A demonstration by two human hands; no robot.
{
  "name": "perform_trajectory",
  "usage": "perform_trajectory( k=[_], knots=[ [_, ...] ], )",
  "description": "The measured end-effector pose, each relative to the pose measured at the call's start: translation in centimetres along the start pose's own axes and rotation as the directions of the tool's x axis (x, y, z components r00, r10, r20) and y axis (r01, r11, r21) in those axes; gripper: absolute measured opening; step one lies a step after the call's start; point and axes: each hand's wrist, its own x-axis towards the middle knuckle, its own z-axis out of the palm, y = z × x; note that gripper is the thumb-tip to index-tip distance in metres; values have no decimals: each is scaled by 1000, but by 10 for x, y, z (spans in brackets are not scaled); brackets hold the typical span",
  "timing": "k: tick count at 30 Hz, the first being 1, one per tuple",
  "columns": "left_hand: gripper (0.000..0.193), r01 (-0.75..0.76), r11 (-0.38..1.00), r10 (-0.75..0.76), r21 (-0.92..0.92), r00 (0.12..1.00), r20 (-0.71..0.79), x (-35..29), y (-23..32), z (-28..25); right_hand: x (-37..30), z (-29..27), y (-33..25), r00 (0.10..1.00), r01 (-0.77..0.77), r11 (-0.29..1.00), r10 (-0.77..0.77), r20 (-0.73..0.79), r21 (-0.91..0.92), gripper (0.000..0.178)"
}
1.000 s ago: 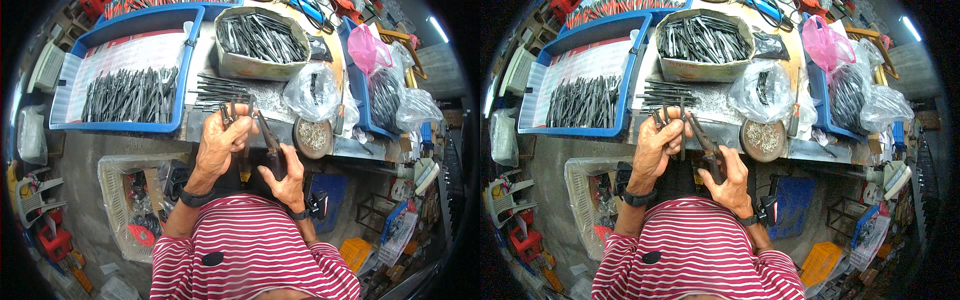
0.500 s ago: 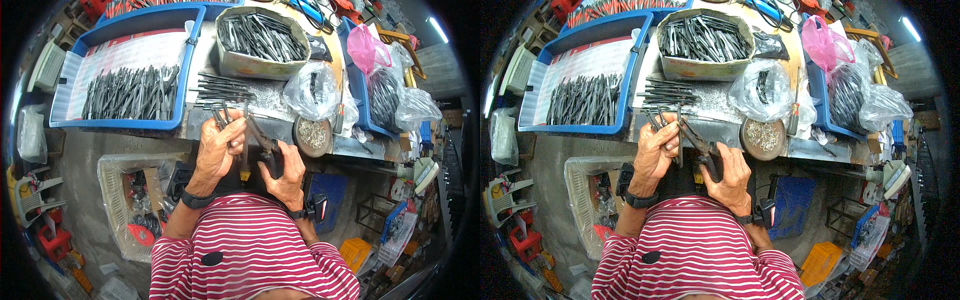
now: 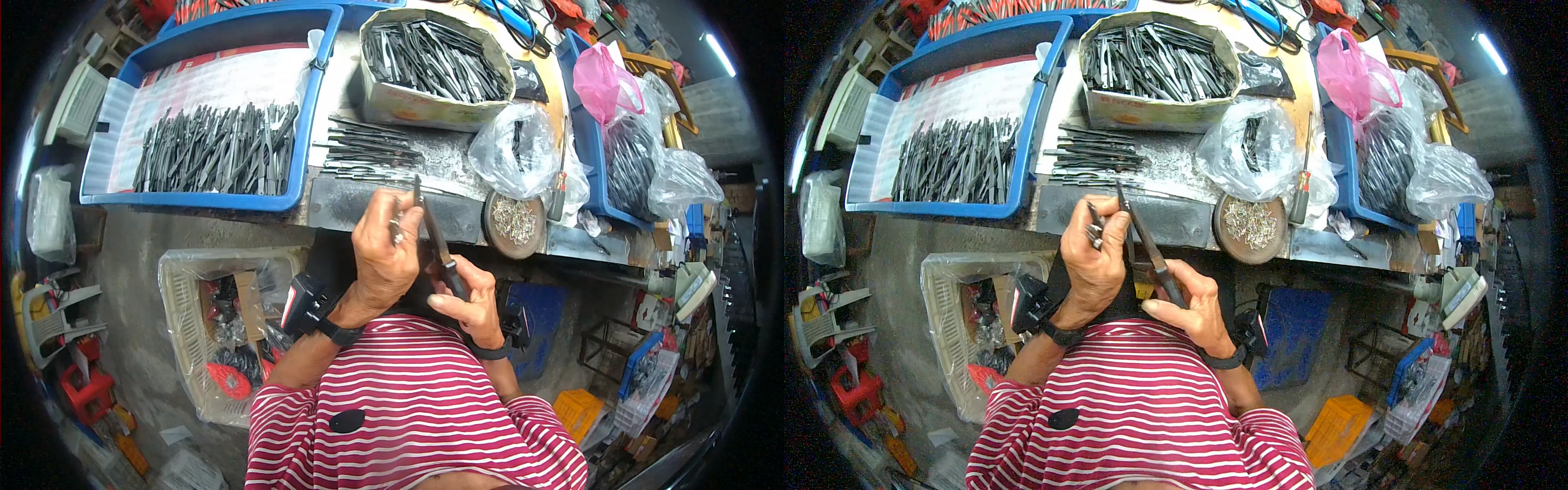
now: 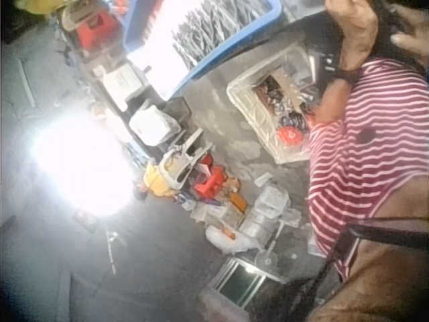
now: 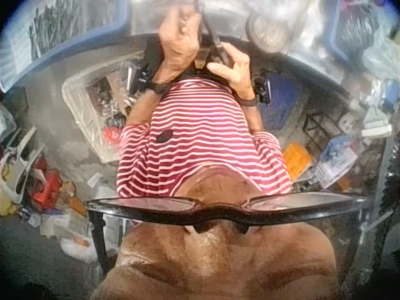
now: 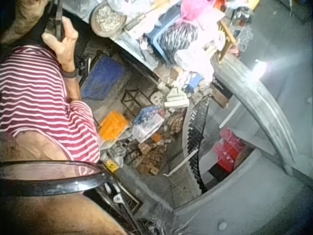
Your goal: The person repeatedly picks up thin metal rods from a tray, cuts them with pliers, and places the cut pieces into a blue bin. The person also handles a small bowl of metal fasteners and a plastic bag of parts, moving them around the workspace.
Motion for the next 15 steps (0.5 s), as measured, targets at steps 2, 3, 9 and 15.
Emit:
perform_trajectory(
  k=[2,3,9,15],
  knots=[
    [12,-205,977,204,62,979,20,4,-4,2,-3,-5,-2,992,-117,971,104,74,207,36],
    [15,-304,949,303,78,953,29,5,-5,3,-5,-6,-2,986,-162,938,137,100,306,36],
    [28,-571,802,502,175,803,320,15,-9,-5,-14,-24,-5,927,-369,699,226,300,613,43],
    [23,-115,986,86,121,970,227,21,-11,1,-10,-10,6,961,-274,707,170,218,653,51]
  ],
)
